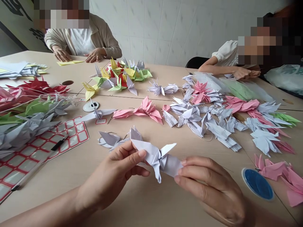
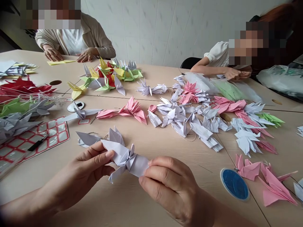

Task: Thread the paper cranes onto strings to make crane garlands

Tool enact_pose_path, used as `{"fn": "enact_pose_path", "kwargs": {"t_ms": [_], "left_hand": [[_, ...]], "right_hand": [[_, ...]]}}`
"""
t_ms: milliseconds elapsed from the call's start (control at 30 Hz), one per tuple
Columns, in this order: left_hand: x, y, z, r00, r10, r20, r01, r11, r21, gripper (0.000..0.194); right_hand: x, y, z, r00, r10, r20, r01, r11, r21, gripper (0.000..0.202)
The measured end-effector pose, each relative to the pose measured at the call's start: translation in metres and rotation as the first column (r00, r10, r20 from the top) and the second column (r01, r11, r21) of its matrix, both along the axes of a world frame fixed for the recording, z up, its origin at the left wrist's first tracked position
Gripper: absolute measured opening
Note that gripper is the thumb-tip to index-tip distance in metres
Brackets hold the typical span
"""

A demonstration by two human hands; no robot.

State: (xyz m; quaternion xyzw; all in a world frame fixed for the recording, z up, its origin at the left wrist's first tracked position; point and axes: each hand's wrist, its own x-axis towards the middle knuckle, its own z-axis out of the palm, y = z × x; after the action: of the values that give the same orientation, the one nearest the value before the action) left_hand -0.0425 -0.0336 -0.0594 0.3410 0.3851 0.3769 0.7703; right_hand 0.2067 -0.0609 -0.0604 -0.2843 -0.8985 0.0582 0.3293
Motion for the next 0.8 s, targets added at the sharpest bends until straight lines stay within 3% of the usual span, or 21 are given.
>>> {"fn": "enact_pose_path", "kwargs": {"t_ms": [233, 433, 567, 633, 700, 800], "left_hand": [[0.0, 0.001, 0.001, 0.995, 0.029, 0.099, -0.022, 0.997, -0.076, 0.005], [0.0, 0.003, -0.001, 0.997, 0.026, 0.077, -0.02, 0.996, -0.084, 0.004], [0.0, 0.002, -0.002, 0.999, -0.05, 0.013, 0.051, 0.994, -0.095, 0.007], [0.001, 0.0, -0.003, 0.996, -0.085, -0.005, 0.084, 0.99, -0.114, 0.01], [0.002, -0.002, -0.003, 0.994, -0.111, -0.003, 0.109, 0.984, -0.14, 0.013], [0.005, -0.005, -0.004, 0.99, -0.144, -0.006, 0.142, 0.981, -0.135, 0.014]], "right_hand": [[0.0, 0.0, -0.001, 1.0, -0.007, 0.003, 0.007, 1.0, -0.013, 0.033], [-0.001, 0.001, -0.002, 1.0, -0.019, 0.002, 0.019, 1.0, -0.02, 0.032], [-0.004, 0.001, -0.004, 0.994, -0.01, -0.111, 0.001, 0.996, -0.088, 0.037], [-0.007, 0.0, -0.008, 0.973, -0.075, -0.219, 0.036, 0.984, -0.177, 0.043], [-0.01, 0.0, -0.012, 0.922, -0.213, -0.325, 0.093, 0.933, -0.348, 0.051], [-0.014, -0.001, -0.014, 0.884, -0.339, -0.322, 0.057, 0.763, -0.644, 0.052]]}}
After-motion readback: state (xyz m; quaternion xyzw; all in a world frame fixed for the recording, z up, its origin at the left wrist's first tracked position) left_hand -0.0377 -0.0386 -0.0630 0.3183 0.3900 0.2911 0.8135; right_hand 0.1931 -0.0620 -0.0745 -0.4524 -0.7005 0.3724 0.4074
